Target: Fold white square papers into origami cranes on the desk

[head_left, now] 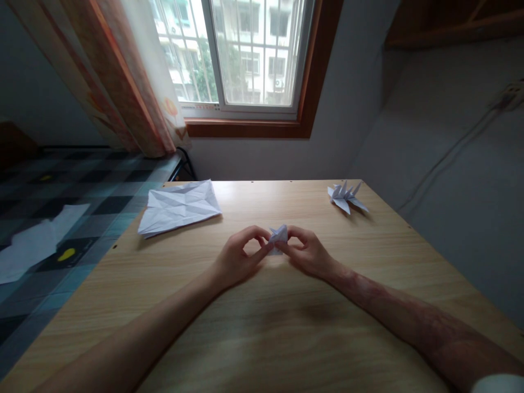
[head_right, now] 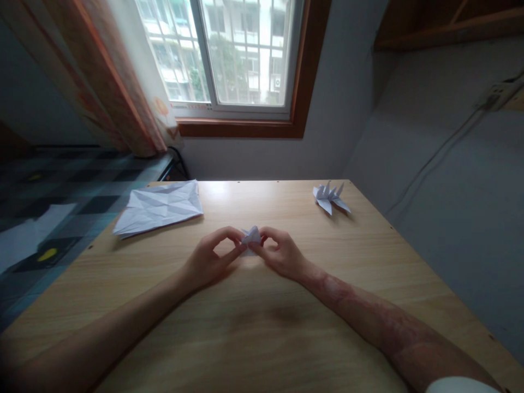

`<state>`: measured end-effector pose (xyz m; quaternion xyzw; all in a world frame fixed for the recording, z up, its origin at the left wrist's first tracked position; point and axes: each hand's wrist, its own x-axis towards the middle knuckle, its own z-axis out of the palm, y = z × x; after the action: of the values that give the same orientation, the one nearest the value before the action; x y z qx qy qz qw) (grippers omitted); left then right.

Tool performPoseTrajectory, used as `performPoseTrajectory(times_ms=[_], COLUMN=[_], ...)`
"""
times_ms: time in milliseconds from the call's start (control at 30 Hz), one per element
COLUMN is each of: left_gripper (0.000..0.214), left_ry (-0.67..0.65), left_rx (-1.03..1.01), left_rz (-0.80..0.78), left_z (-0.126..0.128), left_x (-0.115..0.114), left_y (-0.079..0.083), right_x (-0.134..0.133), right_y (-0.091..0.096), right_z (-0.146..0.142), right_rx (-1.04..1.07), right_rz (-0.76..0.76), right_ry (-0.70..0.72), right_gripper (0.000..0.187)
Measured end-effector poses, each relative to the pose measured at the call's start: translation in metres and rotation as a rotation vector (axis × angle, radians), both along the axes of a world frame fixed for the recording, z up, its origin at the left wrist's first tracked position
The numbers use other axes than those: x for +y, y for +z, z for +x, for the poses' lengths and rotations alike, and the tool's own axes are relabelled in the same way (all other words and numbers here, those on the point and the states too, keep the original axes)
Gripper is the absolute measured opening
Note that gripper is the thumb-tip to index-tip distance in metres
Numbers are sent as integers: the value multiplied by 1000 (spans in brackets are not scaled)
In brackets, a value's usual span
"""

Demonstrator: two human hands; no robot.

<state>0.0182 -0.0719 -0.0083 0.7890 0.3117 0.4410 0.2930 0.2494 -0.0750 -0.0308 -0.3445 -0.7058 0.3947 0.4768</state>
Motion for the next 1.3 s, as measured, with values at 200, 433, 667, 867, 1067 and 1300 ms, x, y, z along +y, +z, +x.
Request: performPoseTrajectory(times_ms=[200, 433, 667, 867, 1067, 1300], left_gripper=[16, 5, 4, 12, 19, 24], left_ry=[7, -29, -27, -9, -38, -42], left_rx=[-65, -100, -109, -114, -134, -181], left_rz=[59, 135, 125, 33, -125, -142], left_z=[-3, -2, -1, -1, -2, 0], left_x=[-2, 2, -1, 0, 1, -1], left_y=[4, -1, 5, 5, 5, 7], right_x=[-5, -8, -9, -9, -9, -8], right_y=[5, 9, 7, 8, 10, 9], right_z=[-1, -6, -5, -3, -2, -1], right_rx=[-66, -160, -173, -196, -138, -79], right_rz=[51, 165, 165, 161, 87, -43], right_ry=[13, -3, 23, 41, 88, 141], right_gripper=[22, 24, 20, 21, 21, 19])
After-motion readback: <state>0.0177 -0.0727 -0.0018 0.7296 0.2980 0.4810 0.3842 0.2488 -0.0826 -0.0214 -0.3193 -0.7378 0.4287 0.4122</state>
